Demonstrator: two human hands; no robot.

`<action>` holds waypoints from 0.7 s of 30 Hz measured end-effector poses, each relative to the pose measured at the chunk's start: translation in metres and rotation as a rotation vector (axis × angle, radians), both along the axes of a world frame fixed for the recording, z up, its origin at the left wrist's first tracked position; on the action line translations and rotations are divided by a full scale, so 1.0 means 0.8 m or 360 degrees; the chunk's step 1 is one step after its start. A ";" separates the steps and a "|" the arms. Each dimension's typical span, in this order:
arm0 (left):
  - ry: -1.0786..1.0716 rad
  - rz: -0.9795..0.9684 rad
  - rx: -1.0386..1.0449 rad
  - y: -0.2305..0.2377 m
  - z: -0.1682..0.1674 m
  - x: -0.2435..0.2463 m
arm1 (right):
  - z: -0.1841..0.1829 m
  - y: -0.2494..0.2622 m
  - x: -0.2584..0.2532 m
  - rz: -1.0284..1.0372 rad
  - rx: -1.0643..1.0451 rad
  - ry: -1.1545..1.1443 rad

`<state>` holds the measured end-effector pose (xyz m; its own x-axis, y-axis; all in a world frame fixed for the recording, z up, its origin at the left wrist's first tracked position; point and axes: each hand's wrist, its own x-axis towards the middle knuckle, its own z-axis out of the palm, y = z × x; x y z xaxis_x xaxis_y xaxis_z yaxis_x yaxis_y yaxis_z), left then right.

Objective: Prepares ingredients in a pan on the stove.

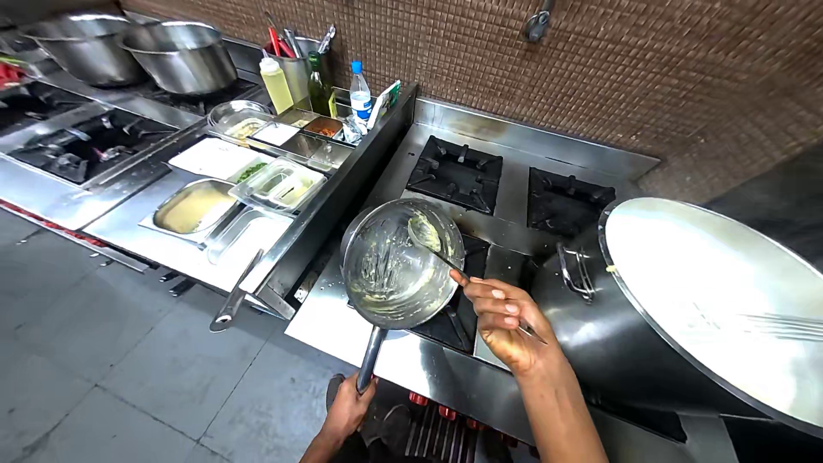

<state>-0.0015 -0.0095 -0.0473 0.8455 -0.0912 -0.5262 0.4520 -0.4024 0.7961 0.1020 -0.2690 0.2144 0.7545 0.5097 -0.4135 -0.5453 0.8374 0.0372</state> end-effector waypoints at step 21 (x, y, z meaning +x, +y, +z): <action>0.0178 -0.0154 0.0089 0.016 -0.004 0.015 | 0.071 0.057 0.012 0.1062 -0.1408 -0.0690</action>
<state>0.0107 0.0032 -0.0504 0.7701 -0.1372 -0.6230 0.4934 -0.4909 0.7180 0.1115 -0.2236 0.2715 0.6121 0.5208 -0.5950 -0.7078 0.0254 -0.7059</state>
